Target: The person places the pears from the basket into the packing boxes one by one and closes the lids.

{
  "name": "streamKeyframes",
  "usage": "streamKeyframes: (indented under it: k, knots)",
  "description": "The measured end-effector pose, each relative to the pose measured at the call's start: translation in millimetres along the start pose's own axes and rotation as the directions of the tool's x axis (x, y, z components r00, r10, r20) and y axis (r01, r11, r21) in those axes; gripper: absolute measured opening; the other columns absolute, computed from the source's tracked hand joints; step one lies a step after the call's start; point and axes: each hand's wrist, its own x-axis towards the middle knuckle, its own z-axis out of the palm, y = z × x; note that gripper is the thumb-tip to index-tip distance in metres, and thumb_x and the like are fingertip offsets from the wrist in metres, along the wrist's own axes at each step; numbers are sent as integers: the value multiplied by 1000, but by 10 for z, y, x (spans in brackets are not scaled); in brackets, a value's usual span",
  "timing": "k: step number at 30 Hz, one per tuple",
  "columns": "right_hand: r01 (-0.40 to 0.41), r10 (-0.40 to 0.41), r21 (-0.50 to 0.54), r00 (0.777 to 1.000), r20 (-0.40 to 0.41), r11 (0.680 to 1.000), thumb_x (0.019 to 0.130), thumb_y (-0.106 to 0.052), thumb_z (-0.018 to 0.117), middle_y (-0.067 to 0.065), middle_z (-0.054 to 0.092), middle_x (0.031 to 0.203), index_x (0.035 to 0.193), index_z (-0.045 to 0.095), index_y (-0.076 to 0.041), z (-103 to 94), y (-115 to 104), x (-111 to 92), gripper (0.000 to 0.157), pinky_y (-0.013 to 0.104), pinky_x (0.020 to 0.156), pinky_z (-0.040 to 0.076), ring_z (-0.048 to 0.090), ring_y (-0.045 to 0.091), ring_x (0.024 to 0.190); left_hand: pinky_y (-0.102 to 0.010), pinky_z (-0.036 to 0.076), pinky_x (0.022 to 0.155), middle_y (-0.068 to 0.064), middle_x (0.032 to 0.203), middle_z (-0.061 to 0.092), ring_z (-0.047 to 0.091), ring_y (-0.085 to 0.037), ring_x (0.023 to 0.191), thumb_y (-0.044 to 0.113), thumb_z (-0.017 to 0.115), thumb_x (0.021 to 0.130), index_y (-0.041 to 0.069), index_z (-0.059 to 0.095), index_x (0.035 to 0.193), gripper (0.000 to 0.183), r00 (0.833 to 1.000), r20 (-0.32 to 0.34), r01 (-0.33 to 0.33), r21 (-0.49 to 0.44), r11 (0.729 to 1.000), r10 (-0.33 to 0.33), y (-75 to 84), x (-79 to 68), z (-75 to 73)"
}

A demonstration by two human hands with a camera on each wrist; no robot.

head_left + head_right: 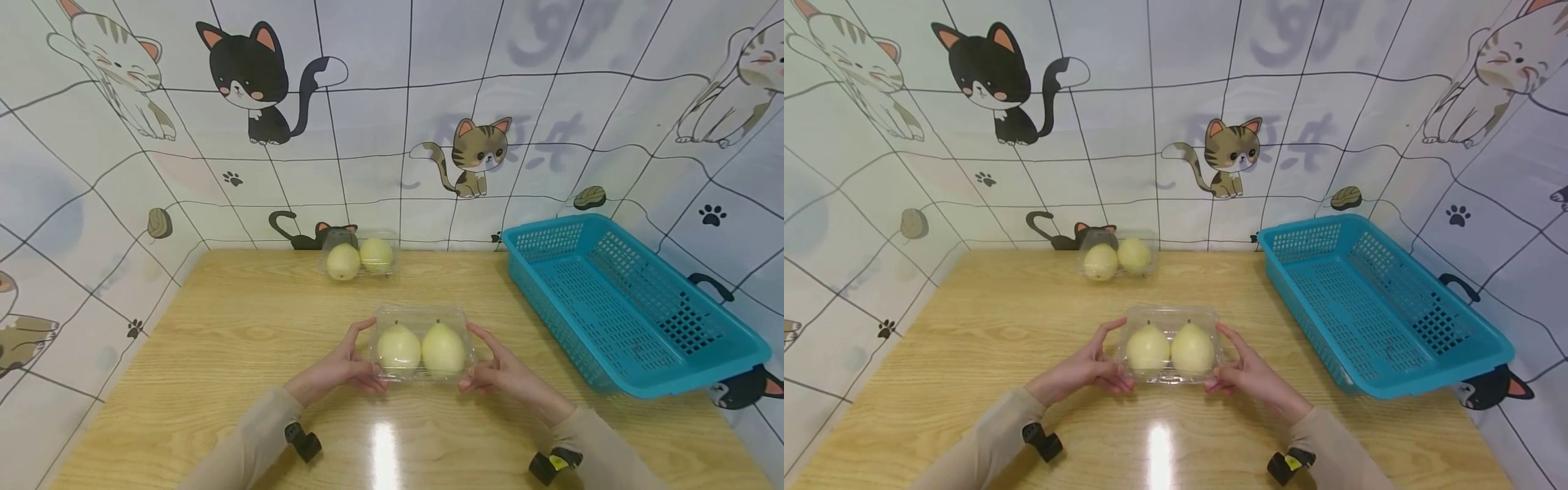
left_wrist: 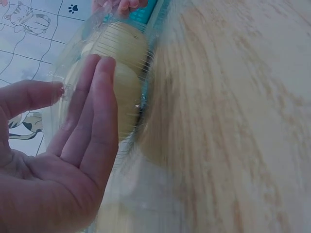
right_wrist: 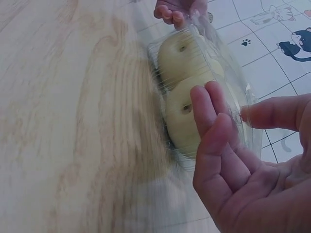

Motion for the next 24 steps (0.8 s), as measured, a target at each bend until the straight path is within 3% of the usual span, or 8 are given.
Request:
streamKeyframes:
  k: [8,24]
  knots:
    - [-44,44,4,998,42,999,93,-3,54,22,69,92,154,-4,-14,-24,-76,-4,85,40,73,55,68,33,86,-44,57,73,-25,93,68,69,-36,83,1,59,88,26,1,152,90,1000,-1,24,24,999,-24,45,-11,11]
    - [-102,101,21,995,18,995,90,1,54,23,69,89,154,-2,-15,16,-182,-4,86,44,73,57,68,37,83,-43,57,74,-26,93,68,69,-35,83,1,59,88,25,0,152,89,1000,6,22,12,1000,-22,48,-12,10]
